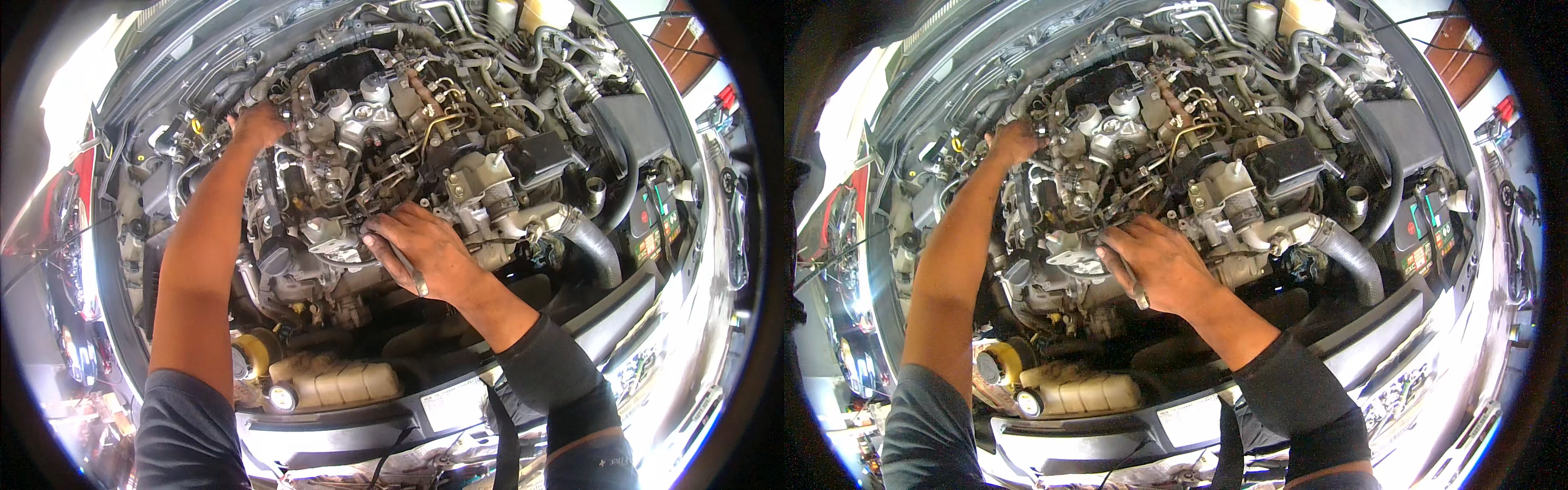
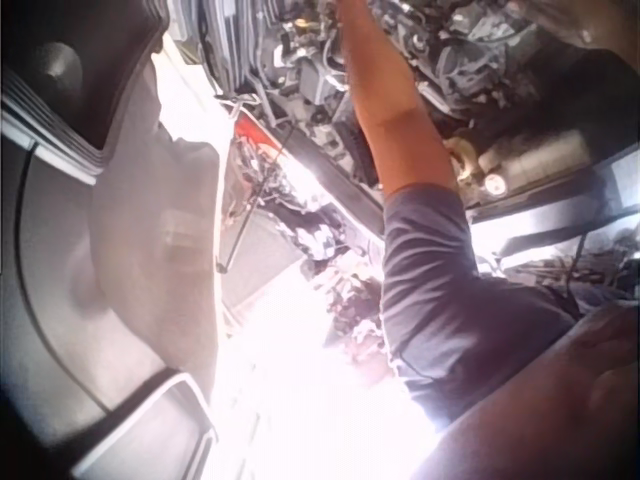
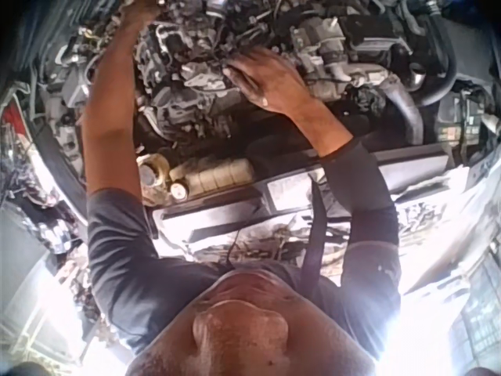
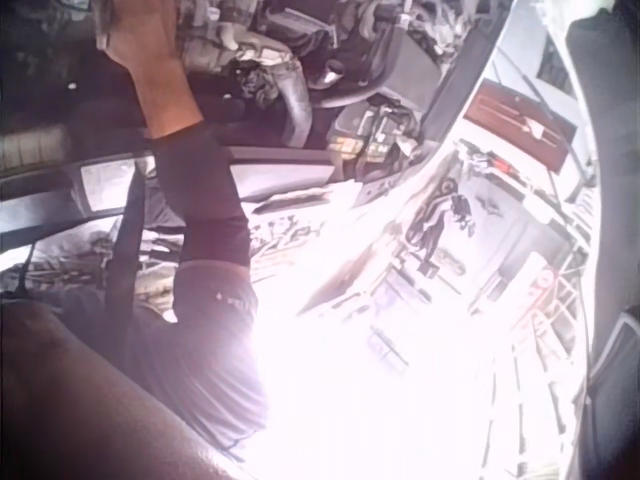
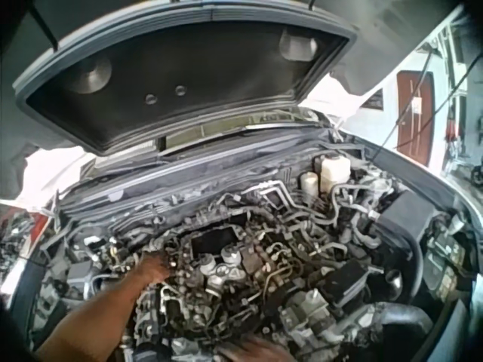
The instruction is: The person works on a car engine with the hood open, using a wrench to loosen and tighten bolts on the engine block. The person repeatedly reaches into the engine bay, adjusts components, and repositions tools while maintaining a steady workflow.
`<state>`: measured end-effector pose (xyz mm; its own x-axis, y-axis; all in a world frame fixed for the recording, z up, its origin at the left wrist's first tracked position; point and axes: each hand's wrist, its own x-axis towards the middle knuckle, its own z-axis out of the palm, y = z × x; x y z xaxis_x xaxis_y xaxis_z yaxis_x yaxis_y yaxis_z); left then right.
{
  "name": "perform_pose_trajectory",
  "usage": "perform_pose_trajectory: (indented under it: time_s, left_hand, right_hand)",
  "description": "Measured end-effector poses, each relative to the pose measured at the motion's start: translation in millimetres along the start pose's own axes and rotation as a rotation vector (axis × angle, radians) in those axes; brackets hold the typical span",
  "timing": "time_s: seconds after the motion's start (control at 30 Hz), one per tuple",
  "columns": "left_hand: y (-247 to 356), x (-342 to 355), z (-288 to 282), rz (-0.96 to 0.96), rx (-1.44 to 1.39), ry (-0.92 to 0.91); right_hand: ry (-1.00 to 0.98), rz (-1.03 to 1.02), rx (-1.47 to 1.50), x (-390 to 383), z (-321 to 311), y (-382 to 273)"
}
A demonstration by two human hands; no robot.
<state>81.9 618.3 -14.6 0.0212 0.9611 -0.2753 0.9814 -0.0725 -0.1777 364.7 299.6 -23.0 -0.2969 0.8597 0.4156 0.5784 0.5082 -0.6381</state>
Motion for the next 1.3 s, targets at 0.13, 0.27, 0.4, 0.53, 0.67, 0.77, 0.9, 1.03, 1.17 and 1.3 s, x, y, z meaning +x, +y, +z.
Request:
perform_pose_trajectory:
  time_s: [0.13, 0.27, 0.4, 0.53, 0.67, 0.77, 0.9, 1.03, 1.17, 1.3]
  left_hand:
    - [-3.2, 11.5, 24.8, 0.036, 0.046, 0.016]
    - [-8.5, 26.2, 37.8, -0.056, -0.063, -0.027]
    - [-5.0, 20.9, 35.3, -0.098, -0.063, -0.05]
    - [12.6, 11.2, 34.8, -0.241, -0.109, 0.003]
    - [10.1, 16.7, 42.8, -0.27, -0.168, 0.075]
    - [-8.6, 22.5, 49.8, -0.125, -0.04, 0.046]
    - [-17.3, 17.4, 48.0, 0.082, 0.09, -0.001]
    - [3.6, 3.5, 38.8, -0.198, -0.204, 0.061]
    - [15.2, 4.5, 34.6, -0.256, -0.134, 0.069]
    - [4.0, 9.2, 41.0, -0.177, -0.164, 0.07]
  right_hand:
    - [0.017, -0.033, 0.003, 0.5, 0.0, -0.8]
    - [0.073, -0.078, 0.023, 1.2, -0.1, -0.5]
    - [0.094, -0.07, 0.052, -0.1, -1.0, -2.2]
    - [0.107, -0.065, 0.067, -1.8, -1.4, -3.8]
    - [0.122, -0.076, 0.057, -0.7, 0.5, -2.0]
    - [0.135, -0.106, 0.031, -1.7, 1.7, -0.1]
    - [0.105, -0.061, 0.064, -5.0, 2.1, 0.1]
    - [0.099, -0.073, 0.054, -2.3, 4.0, 0.1]
    - [0.099, -0.077, 0.073, -1.4, 1.9, -0.7]
    - [0.063, -0.026, 0.042, -3.3, -0.8, 0.2]
